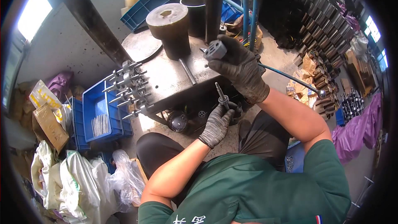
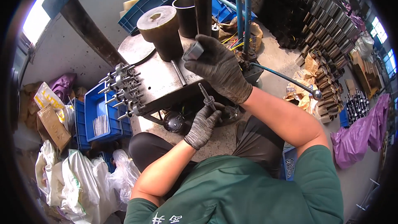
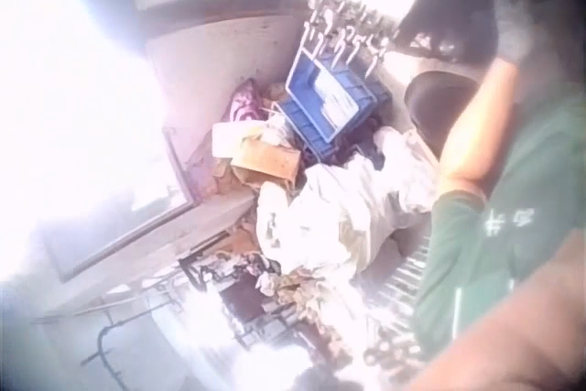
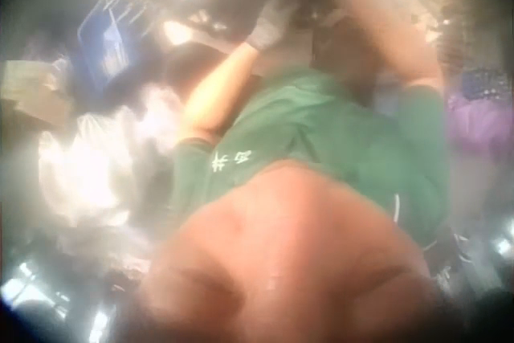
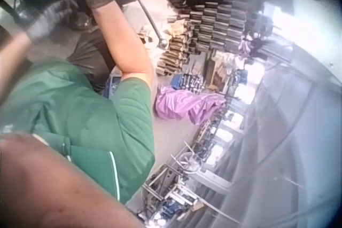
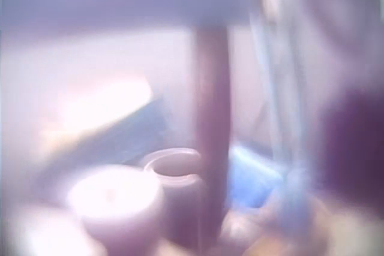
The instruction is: The person uses a press machine to shape metal pieces, picking up components from a bin and positioning them on the machine before operating a lever. They handle small metal rings and cylindrical pieces throughout the process.
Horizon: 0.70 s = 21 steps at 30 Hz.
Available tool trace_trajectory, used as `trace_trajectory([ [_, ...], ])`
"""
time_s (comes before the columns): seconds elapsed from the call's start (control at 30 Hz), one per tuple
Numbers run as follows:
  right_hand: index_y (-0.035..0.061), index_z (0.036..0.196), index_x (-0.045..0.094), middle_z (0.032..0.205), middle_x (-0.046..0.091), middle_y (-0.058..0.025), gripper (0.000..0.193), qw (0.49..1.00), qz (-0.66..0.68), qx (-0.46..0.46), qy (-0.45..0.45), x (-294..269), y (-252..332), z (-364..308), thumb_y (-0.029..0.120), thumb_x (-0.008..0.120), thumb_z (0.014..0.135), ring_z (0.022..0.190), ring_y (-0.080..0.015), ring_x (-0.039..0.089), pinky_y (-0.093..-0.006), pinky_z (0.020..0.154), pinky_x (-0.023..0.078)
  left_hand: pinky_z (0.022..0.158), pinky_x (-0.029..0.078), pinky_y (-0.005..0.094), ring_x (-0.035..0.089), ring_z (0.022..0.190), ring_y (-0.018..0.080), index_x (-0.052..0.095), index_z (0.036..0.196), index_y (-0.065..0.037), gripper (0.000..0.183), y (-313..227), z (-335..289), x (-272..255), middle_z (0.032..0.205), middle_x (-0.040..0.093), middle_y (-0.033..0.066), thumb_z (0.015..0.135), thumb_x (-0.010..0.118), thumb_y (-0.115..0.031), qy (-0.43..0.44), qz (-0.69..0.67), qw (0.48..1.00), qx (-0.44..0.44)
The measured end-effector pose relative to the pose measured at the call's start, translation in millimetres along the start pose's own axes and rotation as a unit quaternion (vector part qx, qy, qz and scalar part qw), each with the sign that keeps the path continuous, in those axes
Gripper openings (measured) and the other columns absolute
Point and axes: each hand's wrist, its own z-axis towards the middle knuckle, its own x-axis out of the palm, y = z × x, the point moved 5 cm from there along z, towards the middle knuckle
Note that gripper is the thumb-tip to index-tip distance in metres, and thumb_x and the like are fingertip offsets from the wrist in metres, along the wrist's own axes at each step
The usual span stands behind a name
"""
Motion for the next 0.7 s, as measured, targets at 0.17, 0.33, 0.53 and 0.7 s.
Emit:
trace_trajectory([
  [0.17,-0.0004,0.138,0.06,0.115,0.068,-0.0146,0.073,0.967,-0.23,-0.107,0.038,7,-4,115,0.034,0.09,0.081,0.105,-0.0227,0.069,-0.0312,0.09,0.061,0.073,0.064,0.0405,0.068,0.09,0.0198,0.06,0.118,-0.01,0.013,51,0,-13,0.102,0.068,0.0056,0.106,0.055,-0.012,-0.084,-0.208,0.961,-0.162],
  [0.33,-0.0009,0.135,0.064,0.113,0.075,-0.0184,0.08,0.861,-0.476,-0.165,0.062,38,1,188,0.044,0.091,0.075,0.101,-0.0272,0.074,-0.0329,0.092,0.059,0.07,0.065,0.0424,0.073,0.088,0.0275,0.056,0.119,-0.01,0.014,77,11,-40,0.103,0.07,0.0105,0.106,0.057,-0.016,-0.132,-0.239,0.938,-0.213],
  [0.53,0.0006,0.133,0.066,0.118,0.074,-0.0174,0.074,0.82,-0.55,-0.106,0.118,58,-14,244,0.04,0.089,0.074,0.104,-0.0268,0.073,-0.0338,0.096,0.057,0.066,0.064,0.0423,0.073,0.084,0.0282,0.055,0.121,-0.01,0.019,69,18,-56,0.1,0.07,0.0111,0.105,0.059,-0.018,-0.114,-0.249,0.936,-0.221],
  [0.7,0.0013,0.135,0.065,0.125,0.073,-0.0166,0.071,0.822,-0.546,-0.031,0.16,68,-26,264,0.031,0.083,0.073,0.111,-0.0279,0.071,-0.0344,0.102,0.054,0.064,0.064,0.041,0.073,0.081,0.0284,0.055,0.121,-0.01,0.018,66,25,-63,0.099,0.07,0.012,0.105,0.059,-0.018,-0.117,-0.241,0.936,-0.227],
])
